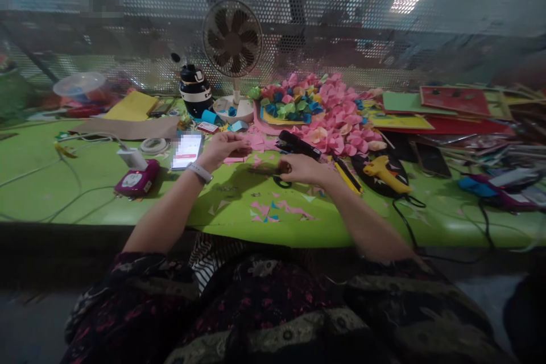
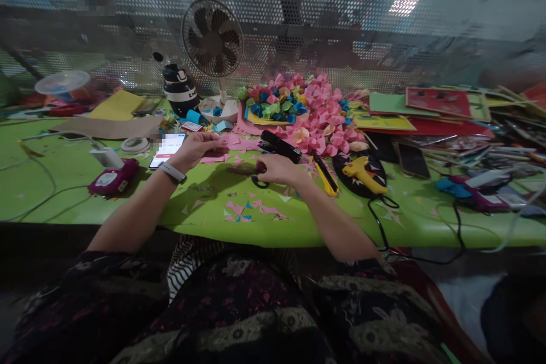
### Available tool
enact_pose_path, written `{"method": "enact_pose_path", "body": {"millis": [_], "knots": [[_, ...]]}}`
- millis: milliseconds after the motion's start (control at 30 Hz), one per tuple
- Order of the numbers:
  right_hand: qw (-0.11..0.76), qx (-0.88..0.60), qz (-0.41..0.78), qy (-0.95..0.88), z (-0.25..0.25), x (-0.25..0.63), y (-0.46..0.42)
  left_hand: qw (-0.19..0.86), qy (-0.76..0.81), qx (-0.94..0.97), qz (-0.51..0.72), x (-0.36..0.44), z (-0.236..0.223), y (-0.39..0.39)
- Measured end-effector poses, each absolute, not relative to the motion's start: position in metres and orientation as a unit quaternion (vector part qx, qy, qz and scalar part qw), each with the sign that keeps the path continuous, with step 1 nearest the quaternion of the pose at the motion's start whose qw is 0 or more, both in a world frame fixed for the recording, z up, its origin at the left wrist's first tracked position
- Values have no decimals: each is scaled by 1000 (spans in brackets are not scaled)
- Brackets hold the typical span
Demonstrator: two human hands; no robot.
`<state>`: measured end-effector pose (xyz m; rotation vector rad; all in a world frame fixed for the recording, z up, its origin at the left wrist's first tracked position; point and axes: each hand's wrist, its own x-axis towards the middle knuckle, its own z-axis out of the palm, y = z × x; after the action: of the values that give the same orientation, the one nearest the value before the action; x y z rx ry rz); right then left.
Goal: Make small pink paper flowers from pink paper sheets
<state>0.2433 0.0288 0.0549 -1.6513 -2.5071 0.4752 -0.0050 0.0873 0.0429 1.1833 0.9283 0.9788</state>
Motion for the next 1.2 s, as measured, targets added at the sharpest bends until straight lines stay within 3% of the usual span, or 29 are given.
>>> {"method": "enact_pose_path", "body": {"millis": [100, 300, 667, 967, 1200], "knots": [[4, -561, 163, -812, 59, 241, 25, 613, 406, 513, 443, -10, 47, 89], [3, -544, 191, -817, 58, 245, 26, 594, 409, 508, 471, -15, 51, 91], [6, -470, 92, -878, 42, 242, 26, 581, 414, 512, 479, -19, 51, 96], [108, -511, 73, -849, 58, 234, 43, 604, 400, 503, 471, -21, 43, 102], [91, -536, 35, -839, 43, 214, 75, 625, 410, 494, 445, -15, 39, 99]]}}
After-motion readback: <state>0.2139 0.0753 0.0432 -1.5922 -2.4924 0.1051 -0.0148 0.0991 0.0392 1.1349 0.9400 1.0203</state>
